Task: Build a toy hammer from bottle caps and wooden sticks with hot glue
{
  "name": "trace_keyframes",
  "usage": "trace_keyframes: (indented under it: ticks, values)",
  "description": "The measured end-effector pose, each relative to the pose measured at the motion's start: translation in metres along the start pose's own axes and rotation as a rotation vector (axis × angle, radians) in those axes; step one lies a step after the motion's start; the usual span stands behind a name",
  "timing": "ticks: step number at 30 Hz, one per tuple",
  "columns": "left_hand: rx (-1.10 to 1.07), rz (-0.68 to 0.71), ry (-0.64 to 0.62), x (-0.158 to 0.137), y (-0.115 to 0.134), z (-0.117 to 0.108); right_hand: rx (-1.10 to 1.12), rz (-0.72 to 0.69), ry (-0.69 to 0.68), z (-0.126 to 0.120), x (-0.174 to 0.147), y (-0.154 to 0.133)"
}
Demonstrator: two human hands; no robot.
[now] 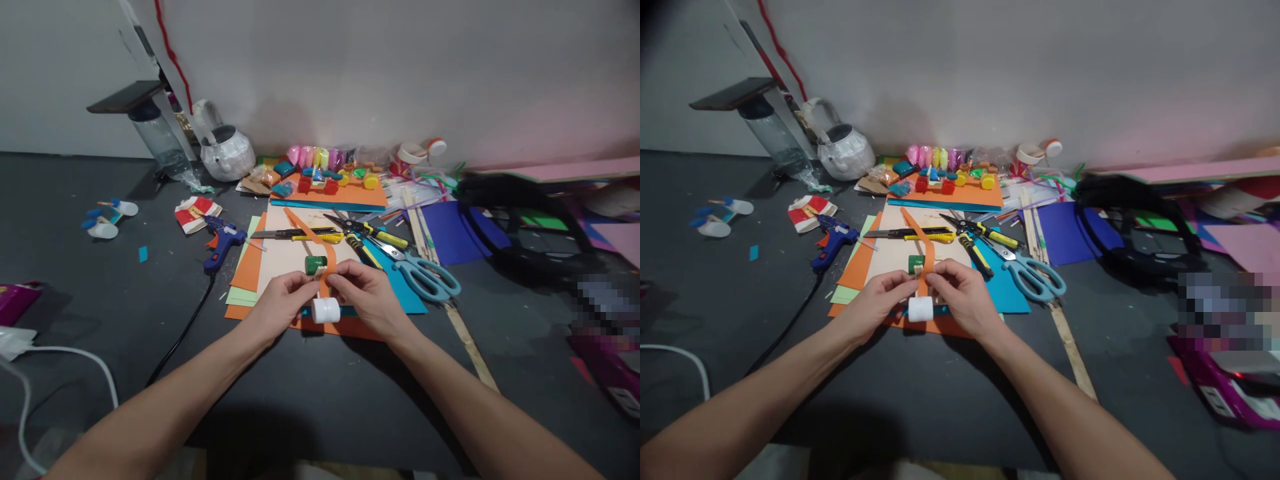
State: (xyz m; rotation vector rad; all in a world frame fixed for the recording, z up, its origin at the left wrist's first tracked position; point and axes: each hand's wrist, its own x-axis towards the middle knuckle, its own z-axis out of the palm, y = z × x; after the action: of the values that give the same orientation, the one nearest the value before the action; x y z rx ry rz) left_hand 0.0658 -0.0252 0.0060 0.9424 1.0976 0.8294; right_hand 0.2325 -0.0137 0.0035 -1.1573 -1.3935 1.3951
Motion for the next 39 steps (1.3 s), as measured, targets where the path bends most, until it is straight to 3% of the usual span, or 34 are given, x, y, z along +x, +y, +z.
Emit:
trace_keyframes:
  ticks: [6,12,16,32,39]
  values:
    - [-0.203,-0.001,-0.041,-0.008,0.003,0.005,0.013,-0.034,0.014,0.003,-0.008,-0.003]
    - [-0.244,0.014,-0.097,-0.018,0.003,0.006,-0.284,-0.284,0.088,0.002,-0.020,-0.011]
    - [-0.203,0.029,-0.088,-0.021,0.003,0.004,-0.364,-0.390,0.096,0.002,-0.025,-0.017]
    - [-0.161,0.021,-0.080,-0.022,0.003,0.003,-0.314,-0.289,0.086,0.003,-0.029,-0.024]
    - [-0.111,-0.002,-0.045,-0.022,0.000,0.003,-0.401,-0.294,0.072,0.003,-0.028,-0.021]
